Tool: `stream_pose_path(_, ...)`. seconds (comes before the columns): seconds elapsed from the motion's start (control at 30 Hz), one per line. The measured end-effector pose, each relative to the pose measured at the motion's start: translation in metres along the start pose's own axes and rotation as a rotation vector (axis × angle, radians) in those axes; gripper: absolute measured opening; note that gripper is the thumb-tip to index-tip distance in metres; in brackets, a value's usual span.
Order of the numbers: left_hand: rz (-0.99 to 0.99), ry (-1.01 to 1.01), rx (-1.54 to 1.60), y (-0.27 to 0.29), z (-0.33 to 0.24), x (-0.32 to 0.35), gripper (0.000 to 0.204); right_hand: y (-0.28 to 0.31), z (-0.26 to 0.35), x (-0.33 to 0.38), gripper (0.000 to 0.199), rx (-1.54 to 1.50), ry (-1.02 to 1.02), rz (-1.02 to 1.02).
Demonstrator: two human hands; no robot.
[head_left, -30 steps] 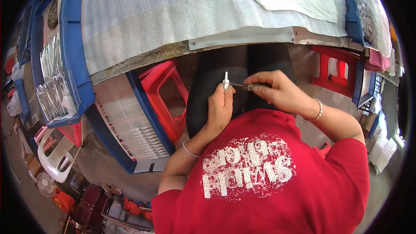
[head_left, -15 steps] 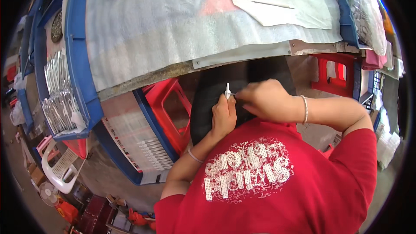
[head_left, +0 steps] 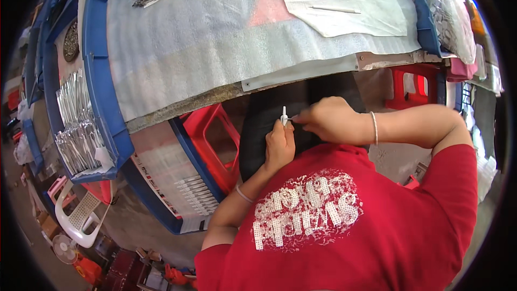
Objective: The recorder is assembling small plastic and metal components, likely for medical or technical use, at a workstation.
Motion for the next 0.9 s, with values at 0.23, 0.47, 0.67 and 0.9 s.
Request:
stream_pose_path(0.23,0.046,0.056,-0.049,0.003,0.003,0.002,0.014,0.007,0.024,-0.002,0.047,0.393,0.063,0.198)
stream_pose_path(0.47,0.045,0.028,-0.043,0.001,0.006,0.002,0.013,-0.002,0.001,0.000,0.027,-0.081,-0.289,0.105)
stream_pose_path(0.67,0.056,-0.011,-0.106,-0.003,0.001,0.005,0.013,-0.025,-0.026,0.008,0.026,-0.580,-0.432,0.143)
stream_pose_path(0.9,0.066,0.516,0.659,0.019,-0.022,0.007,0.032,0.003,-0.017,0.038,0.032,-0.696,-0.466,0.050)
Point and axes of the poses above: each hand's wrist, its own x-axis away from the middle knuckle, its own y-axis out of the back of the hand, z = x × y, the point moved 5 cm from there along -x, towards the middle knuckle, and after that the axes turned 15 degrees about -y, right-handed, at the moved point
